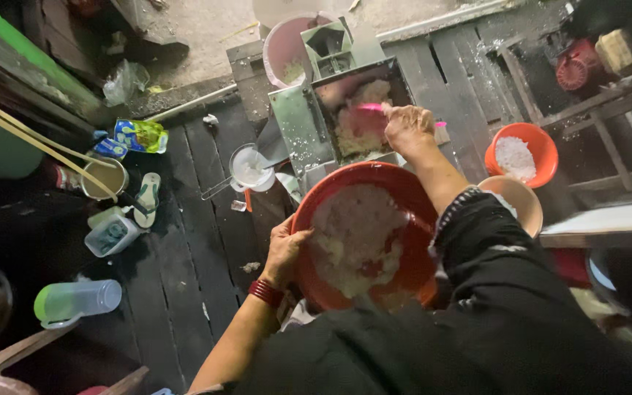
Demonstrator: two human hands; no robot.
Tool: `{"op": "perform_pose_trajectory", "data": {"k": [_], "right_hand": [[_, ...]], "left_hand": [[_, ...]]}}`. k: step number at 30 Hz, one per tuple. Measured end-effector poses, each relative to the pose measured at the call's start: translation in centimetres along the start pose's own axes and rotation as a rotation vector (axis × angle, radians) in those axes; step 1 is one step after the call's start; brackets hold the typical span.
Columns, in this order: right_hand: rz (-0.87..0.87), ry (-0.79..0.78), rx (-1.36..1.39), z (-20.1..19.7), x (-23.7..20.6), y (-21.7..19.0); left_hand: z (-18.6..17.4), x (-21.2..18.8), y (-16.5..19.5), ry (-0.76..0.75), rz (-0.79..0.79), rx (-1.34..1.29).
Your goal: The person scoops shredded coconut from a large red basin with a pink scoop and feeds it into a small bench-top machine, steadying the machine with one hand while processed material collects in a pink bowl below. They refill the scoop from the basin repeatedly and continue feeding the machine.
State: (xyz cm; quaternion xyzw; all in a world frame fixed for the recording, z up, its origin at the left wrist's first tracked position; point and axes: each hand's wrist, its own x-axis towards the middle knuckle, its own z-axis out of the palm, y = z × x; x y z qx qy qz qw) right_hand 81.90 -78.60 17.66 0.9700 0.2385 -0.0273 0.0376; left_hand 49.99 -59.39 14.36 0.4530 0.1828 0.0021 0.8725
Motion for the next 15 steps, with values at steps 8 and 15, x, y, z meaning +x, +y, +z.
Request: {"op": "perform_pose_trajectory", "data": {"k": [8, 15], "right_hand": [[-0.051, -0.286, -0.118, 0.3, 0.6, -0.9], [-0.098, -0.309, -0.140, -5.2, -0.4, -1.0]], "left_hand": [[-0.1, 1.0, -0.3, -0.001, -0.006, -0.006], [0.5, 1.3, 0.4, -0.026, -0.032, 0.002]]}}
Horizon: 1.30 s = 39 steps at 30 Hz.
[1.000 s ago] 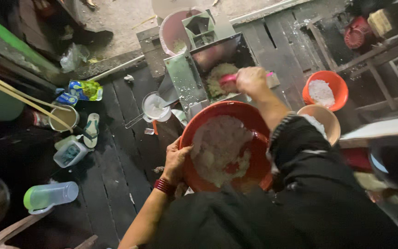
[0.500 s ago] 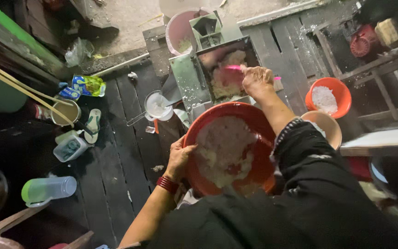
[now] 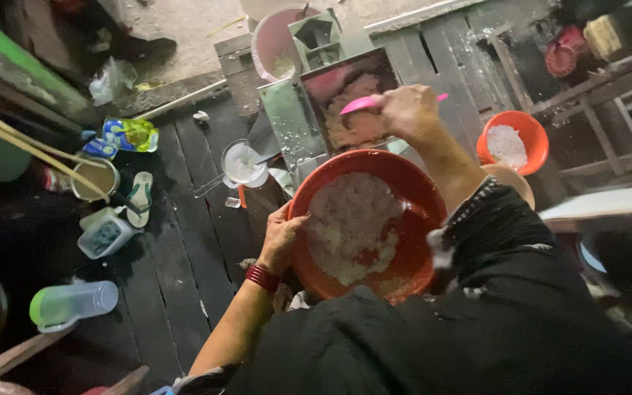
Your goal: The person scoops shredded coconut from a large red basin with a pink scoop and feeds it into a small bench-top machine, steadying the machine with one hand while processed material collects in a pink bowl below. They refill the scoop from the basin repeatedly and continue feeding the machine.
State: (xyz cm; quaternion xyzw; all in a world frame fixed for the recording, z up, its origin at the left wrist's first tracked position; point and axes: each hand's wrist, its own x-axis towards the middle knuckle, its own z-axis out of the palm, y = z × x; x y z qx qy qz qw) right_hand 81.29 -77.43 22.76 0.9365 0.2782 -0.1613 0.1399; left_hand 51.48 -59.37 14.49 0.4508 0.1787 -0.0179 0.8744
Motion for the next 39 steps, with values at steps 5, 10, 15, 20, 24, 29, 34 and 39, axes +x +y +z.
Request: {"op": "perform_pose_trajectory", "data": {"k": [5, 10, 15, 20, 24, 29, 34, 39], "right_hand": [[0.011, 0.013, -0.017, 2.5, 1.6, -1.5], [0.062, 0.069, -0.053, 5.5, 2.8, -0.8], [0.111, 0.228, 0.042, 5.5, 2.4, 1.7], [0.143, 0.296, 0.033, 5.6, 2.4, 0.8], [0.088, -0.003, -0.046, 4.8, 1.9, -1.0], [0.017, -0.029, 0.069, 1.6, 1.0, 0.4], [0.207, 0.211, 0.152, 0.7, 2.7, 1.7], [0.195, -0.006, 0.071, 2.0, 4.1, 0.2]], "left_hand": [[0.4, 0.5, 0.5, -0.044, -0.003, -0.013], [0.6, 0.8, 0.4, -0.044, 0.011, 0.028], [-0.6, 0.0, -0.2, -0.013, -0.003, -0.007], [-1.2, -0.4, -0.7, -0.001, -0.014, -0.033], [-1.0, -0.3, -0.6, 0.012, 0.007, -0.011], [-1.3, -1.8, 0.0, -0.039, -0.019, 0.026], [-1.7, -2.4, -1.0, -0.134, 0.007, -0.038], [-1.9, -0.7, -2.5, -0.089, 0.047, -0.054]]}}
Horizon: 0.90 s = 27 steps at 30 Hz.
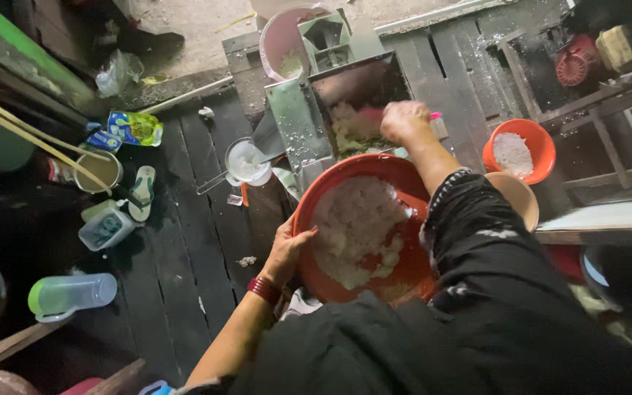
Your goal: The person scoops shredded coconut from a large red basin with a pink scoop and feeds it into a small bench-top machine, steadying the machine with one hand while processed material collects in a pink bowl below. They refill the scoop from the basin repeatedly and continue feeding the machine.
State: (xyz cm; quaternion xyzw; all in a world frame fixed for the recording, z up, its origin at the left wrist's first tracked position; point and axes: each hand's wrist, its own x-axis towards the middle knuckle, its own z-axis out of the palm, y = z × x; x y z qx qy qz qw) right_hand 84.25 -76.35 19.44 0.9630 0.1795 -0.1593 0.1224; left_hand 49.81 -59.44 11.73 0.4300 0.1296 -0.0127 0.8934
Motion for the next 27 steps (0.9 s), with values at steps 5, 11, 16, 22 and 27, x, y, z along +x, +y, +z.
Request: {"op": "perform_pose_trajectory", "data": {"k": [5, 11, 16, 22, 27], "right_hand": [[-0.098, -0.075, -0.196, -1.6, -0.6, -1.1], [-0.186, 0.091, -0.187, -2.3, -0.7, -3.3], [-0.279, 0.025, -0.192, -1.5, -0.8, -2.9], [-0.391, 0.243, -0.116, -3.0, -1.3, -0.3], [-0.496, 0.133, -0.315, -1.1, -0.8, -1.4]], "left_hand": [[-0.4, 0.3, -0.5, 0.022, -0.014, 0.018], [-0.1, 0.7, -0.4, -0.009, 0.007, -0.007], [0.5, 0.2, 0.6, -0.040, -0.049, -0.021], [1.2, -0.6, 1.8, -0.039, -0.032, -0.073], [1.6, -0.3, 2.2, -0.078, -0.057, -0.060]]}}
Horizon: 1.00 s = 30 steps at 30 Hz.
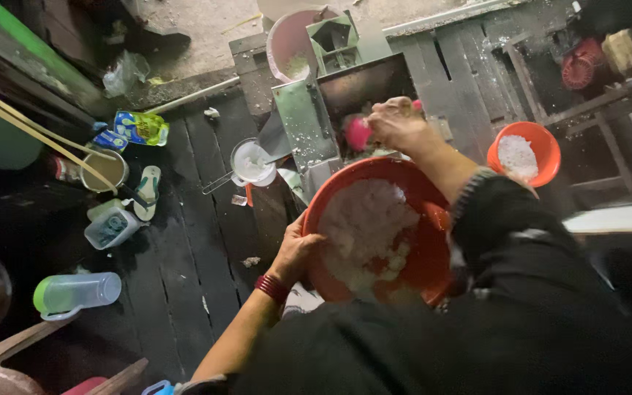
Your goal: The person scoops shredded coconut from a large red basin with a pink scoop and feeds it into a small bench-top machine, steadying the machine with one hand while processed material collects in a pink bowl below. They refill the scoop from the basin repeatedly and continue feeding the machine.
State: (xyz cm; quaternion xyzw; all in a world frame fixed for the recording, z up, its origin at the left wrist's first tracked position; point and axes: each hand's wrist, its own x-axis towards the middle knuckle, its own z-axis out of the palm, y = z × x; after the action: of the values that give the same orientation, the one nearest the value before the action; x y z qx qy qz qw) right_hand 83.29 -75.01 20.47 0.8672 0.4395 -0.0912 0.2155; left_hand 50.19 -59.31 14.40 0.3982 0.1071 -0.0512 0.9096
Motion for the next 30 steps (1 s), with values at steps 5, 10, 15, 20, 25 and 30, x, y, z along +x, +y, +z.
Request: {"op": "perform_pose_trajectory", "data": {"k": [5, 10, 15, 20, 25, 30], "right_hand": [[0.212, -0.050, 0.238, 1.3, -0.4, 0.7], [0.338, 0.051, 0.186, -0.7, -4.8, 4.1], [0.421, -0.214, 0.192, 0.7, -6.7, 3.6], [0.279, 0.126, 0.031, 5.6, -1.5, 0.5], [0.256, 0.112, -0.044, 4.8, 1.1, 0.1], [0.066, 0.374, -0.211, -0.8, -2.6, 1.9]], "left_hand": [[0.0, 0.4, 0.1, 0.022, 0.006, 0.044], [-0.6, 0.0, -0.1, 0.027, -0.008, -0.042], [-1.1, 0.5, -0.3, 0.051, -0.006, 0.019], [-0.7, 0.8, -0.8, 0.008, 0.024, 0.012], [-0.3, 0.7, -0.4, 0.018, 0.013, -0.001], [-0.2, 0.5, -0.1, 0.010, 0.017, -0.010]]}}
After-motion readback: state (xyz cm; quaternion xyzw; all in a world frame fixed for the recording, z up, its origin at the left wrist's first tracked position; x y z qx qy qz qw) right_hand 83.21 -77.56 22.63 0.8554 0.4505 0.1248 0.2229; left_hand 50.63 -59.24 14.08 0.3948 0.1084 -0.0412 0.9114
